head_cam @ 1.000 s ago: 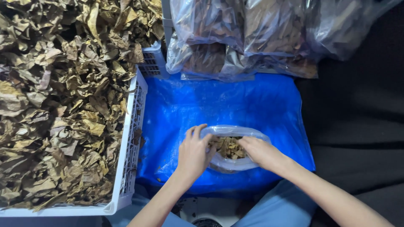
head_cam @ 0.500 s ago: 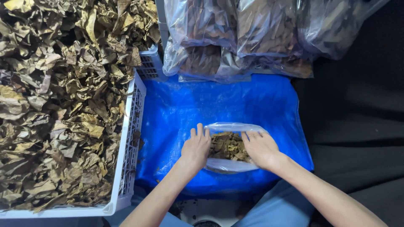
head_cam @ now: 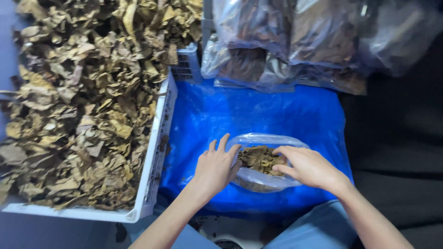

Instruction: Sorting and packing dried leaves from a storage crate into a plastic bag.

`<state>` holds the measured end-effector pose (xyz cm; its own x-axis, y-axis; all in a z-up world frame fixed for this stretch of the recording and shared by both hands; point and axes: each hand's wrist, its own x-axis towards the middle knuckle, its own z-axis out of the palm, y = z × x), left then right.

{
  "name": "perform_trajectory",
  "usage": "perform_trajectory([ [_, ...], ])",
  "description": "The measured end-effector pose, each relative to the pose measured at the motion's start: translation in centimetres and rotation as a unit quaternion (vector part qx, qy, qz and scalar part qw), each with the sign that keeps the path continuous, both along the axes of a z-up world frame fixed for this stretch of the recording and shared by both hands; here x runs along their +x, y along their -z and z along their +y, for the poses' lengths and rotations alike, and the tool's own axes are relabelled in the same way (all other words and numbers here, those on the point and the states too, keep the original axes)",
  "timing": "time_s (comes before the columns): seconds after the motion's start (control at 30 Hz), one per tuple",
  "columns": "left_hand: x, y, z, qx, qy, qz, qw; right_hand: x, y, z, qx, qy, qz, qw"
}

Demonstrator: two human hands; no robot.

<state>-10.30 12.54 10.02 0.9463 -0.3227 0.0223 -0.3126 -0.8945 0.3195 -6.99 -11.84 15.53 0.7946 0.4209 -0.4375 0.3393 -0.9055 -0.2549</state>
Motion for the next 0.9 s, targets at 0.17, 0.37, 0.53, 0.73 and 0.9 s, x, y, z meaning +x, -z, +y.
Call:
perform_trajectory([
  [0.17,-2.6,0.2,6.9,-0.022,-0.069,-0.086,0.994,0.4,-1.6,3.9,-0.006,-0.018,-0.018,1.0],
  [0.37,-5.1,1.2,17.0,0.025,-0.25,-0.236,0.939,1.5,-0.8,13.3,0.15,-0.13,-0.089,0.976],
  [0.53,-5.0,3.1,22.1,0.029,-0.317,-0.322,0.892,4.1,3.6,22.4,0.248,-0.229,-0.13,0.932],
  [0.73,-3.4,7.0,24.2,0.03,-0.339,-0.259,0.904,6.6,8.0,31.8,0.289,-0.289,-0.204,0.889],
  [0.9,-3.0,7.5,24.6,0.035,-0.318,-0.228,0.92,7.7,9.2,36.4,0.24,-0.308,-0.224,0.893],
])
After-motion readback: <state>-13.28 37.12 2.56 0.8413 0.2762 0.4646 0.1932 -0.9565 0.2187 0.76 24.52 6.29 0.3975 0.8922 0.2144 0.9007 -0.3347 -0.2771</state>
